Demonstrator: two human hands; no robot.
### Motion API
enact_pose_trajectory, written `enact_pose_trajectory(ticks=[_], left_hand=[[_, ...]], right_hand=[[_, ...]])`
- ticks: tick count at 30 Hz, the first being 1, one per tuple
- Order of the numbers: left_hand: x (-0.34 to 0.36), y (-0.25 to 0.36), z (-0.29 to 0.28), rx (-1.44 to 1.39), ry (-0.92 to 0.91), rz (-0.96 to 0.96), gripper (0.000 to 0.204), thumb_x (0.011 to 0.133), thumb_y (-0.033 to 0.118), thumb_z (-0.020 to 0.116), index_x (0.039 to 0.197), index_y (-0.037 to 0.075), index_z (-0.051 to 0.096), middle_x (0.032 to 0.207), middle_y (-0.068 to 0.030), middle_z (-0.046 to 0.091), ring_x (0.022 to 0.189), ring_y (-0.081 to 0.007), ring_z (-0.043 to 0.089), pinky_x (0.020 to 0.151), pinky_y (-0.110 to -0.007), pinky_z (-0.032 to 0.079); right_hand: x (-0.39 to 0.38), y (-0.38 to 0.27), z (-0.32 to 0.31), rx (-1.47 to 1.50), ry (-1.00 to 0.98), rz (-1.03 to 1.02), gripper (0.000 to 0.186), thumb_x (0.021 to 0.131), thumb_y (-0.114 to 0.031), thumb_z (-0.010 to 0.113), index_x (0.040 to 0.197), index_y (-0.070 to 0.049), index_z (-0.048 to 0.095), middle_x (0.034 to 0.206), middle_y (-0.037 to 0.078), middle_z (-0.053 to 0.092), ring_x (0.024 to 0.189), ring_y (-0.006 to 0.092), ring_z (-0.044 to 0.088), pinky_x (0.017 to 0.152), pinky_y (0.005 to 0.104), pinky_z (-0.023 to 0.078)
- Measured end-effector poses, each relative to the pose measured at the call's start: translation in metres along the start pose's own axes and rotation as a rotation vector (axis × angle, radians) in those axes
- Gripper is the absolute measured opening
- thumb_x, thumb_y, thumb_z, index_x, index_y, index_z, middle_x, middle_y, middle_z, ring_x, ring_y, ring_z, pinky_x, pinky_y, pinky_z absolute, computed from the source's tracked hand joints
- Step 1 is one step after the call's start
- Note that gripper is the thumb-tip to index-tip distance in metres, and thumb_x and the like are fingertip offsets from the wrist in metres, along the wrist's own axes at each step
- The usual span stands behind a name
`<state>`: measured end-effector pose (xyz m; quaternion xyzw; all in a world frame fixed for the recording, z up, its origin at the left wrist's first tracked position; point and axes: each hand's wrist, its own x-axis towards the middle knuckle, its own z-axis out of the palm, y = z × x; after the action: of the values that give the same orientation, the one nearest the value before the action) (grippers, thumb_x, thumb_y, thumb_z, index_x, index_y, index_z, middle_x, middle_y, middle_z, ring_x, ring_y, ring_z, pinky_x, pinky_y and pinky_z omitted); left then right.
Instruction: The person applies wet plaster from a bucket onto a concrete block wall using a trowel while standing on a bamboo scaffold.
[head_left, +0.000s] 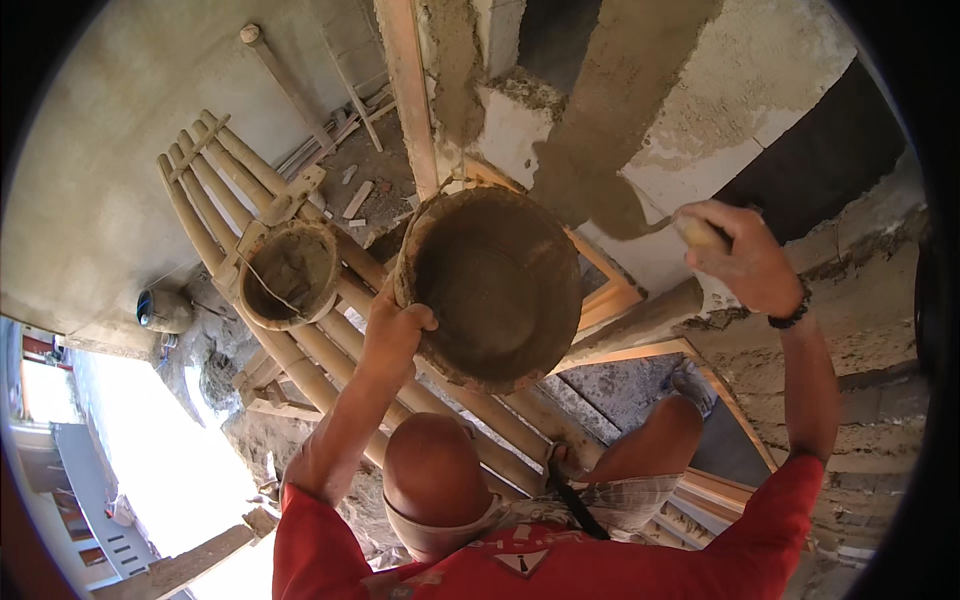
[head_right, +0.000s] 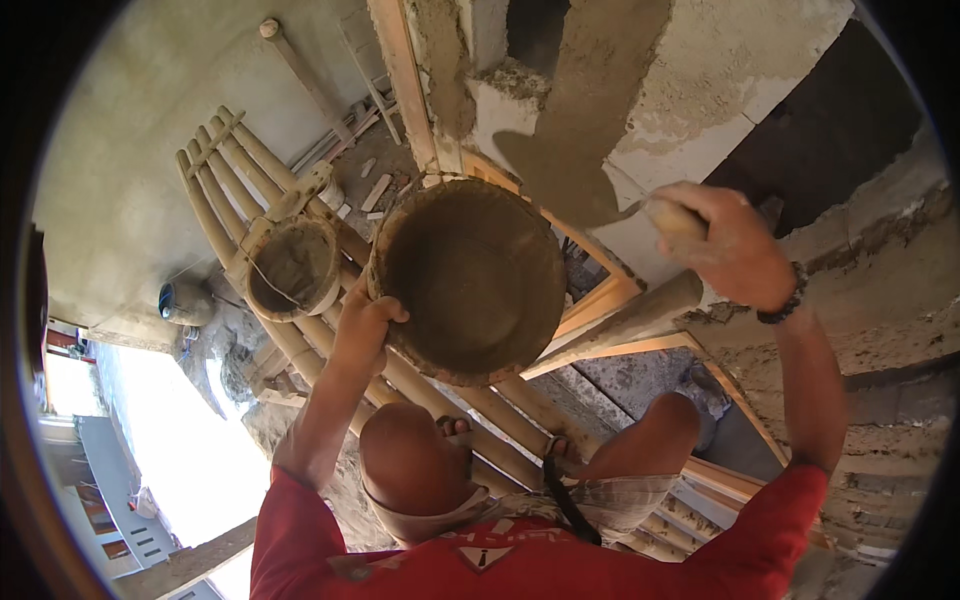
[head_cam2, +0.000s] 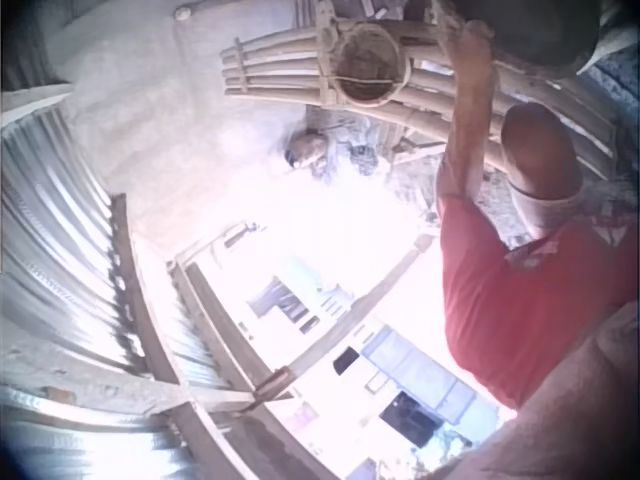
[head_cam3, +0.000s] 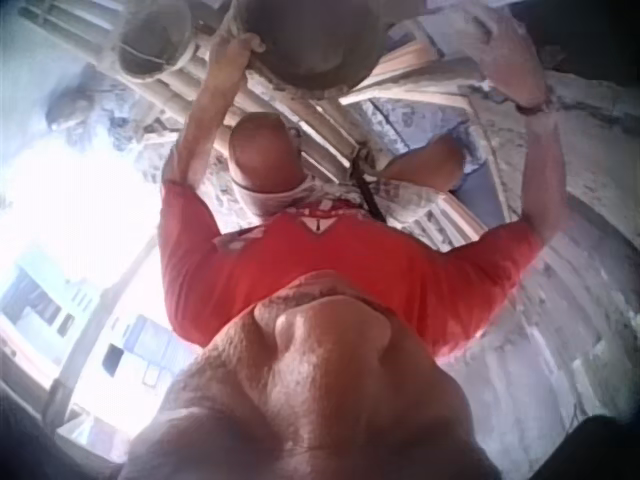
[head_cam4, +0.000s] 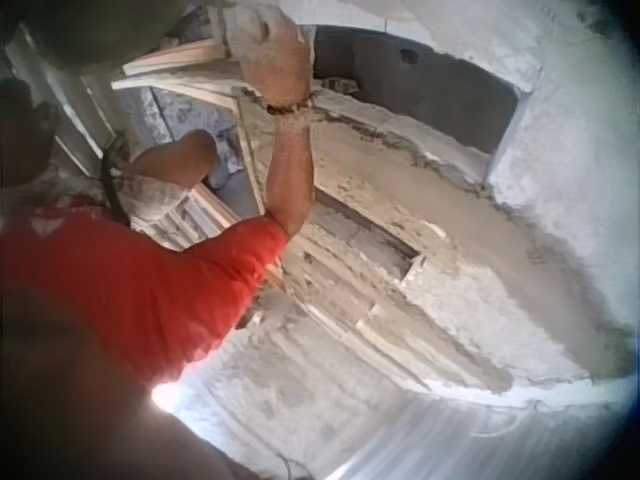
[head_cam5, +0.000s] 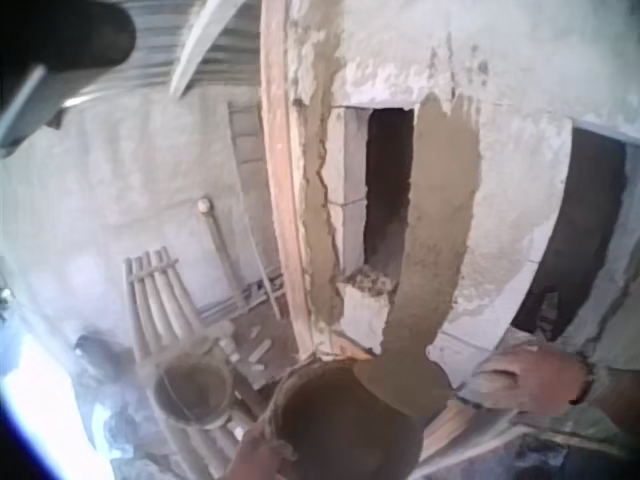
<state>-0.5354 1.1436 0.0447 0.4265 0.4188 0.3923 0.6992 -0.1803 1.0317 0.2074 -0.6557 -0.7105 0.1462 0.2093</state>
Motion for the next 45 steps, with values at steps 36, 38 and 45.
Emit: enact_pose_trajectory(ticks=[36, 38, 45], left_hand=[[0.002, 0.024, 0.030, -0.078, -0.015, 0.082, 0.063, 0.065, -0.011, 0.051, 0.128, 0.000, 0.056, 0.108, -0.0052, 0.064, 0.089, -0.0139, 0.060, 0.072, -0.024, 0.049], [-0.003, 0.025, 0.037, -0.057, -0.004, 0.062, 0.063, 0.065, -0.011, 0.051, 0.127, 0.000, 0.057, 0.107, -0.0048, 0.064, 0.089, -0.0135, 0.060, 0.072, -0.024, 0.049], [-0.007, 0.009, 0.032, -0.005, 0.023, 0.089, 0.059, 0.070, -0.009, 0.053, 0.129, -0.002, 0.057, 0.092, -0.0012, 0.060, 0.071, -0.0098, 0.053, 0.060, -0.023, 0.044]], right_hand=[[0.037, -0.032, -0.064, 0.144, -0.094, 0.288, 0.033, 0.089, -0.022, 0.070, 0.109, 0.004, 0.063, 0.082, 0.000, 0.059, 0.067, 0.0054, 0.054, 0.055, 0.0223, 0.045], [0.040, -0.021, -0.094, -0.129, 0.268, 0.183, 0.038, 0.092, -0.024, 0.067, 0.116, 0.005, 0.062, 0.085, 0.002, 0.058, 0.066, 0.0060, 0.051, 0.054, 0.0229, 0.045], [0.017, -0.037, -0.086, -0.020, 0.284, 0.132, 0.046, 0.087, -0.018, 0.069, 0.125, 0.004, 0.059, 0.086, 0.005, 0.061, 0.064, 0.0087, 0.052, 0.058, 0.0255, 0.047]])
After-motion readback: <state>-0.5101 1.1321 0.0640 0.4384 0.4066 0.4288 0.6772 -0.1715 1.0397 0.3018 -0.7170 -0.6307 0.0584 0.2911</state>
